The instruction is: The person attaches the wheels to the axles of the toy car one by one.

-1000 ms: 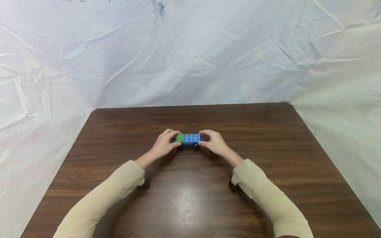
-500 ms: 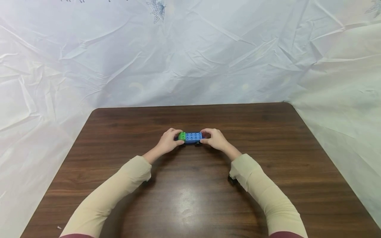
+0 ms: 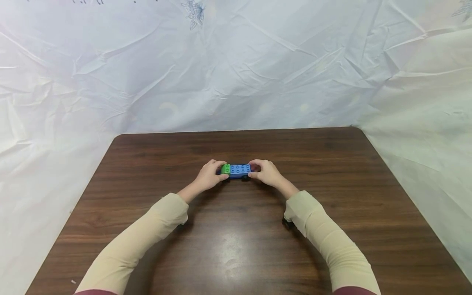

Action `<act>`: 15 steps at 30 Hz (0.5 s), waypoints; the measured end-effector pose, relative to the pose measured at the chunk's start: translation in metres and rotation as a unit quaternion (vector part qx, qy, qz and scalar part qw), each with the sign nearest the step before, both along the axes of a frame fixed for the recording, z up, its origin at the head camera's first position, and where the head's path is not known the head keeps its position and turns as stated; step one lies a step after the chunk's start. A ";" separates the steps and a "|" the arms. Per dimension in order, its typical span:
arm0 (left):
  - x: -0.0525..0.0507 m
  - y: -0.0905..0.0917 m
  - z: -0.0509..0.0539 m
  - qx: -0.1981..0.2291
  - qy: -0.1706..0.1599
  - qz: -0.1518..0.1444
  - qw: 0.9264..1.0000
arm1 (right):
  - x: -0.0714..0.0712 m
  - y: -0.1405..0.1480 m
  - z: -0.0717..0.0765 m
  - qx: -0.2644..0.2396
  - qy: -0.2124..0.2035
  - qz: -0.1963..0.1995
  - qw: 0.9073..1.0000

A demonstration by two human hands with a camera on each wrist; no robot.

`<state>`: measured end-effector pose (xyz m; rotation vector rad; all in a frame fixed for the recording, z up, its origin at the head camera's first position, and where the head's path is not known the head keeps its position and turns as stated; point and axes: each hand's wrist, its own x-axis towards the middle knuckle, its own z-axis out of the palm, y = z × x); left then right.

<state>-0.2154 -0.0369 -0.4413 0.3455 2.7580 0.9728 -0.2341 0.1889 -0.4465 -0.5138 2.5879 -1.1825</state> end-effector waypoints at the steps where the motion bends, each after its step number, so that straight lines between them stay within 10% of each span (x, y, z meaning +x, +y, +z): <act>1: 0.000 0.000 0.000 0.000 0.000 0.000 1.000 | 0.000 0.000 0.000 0.000 0.000 -0.001 1.000; 15: -0.002 -0.030 0.000 0.022 0.047 0.000 0.999 | 0.006 0.016 0.008 0.008 0.009 0.002 1.000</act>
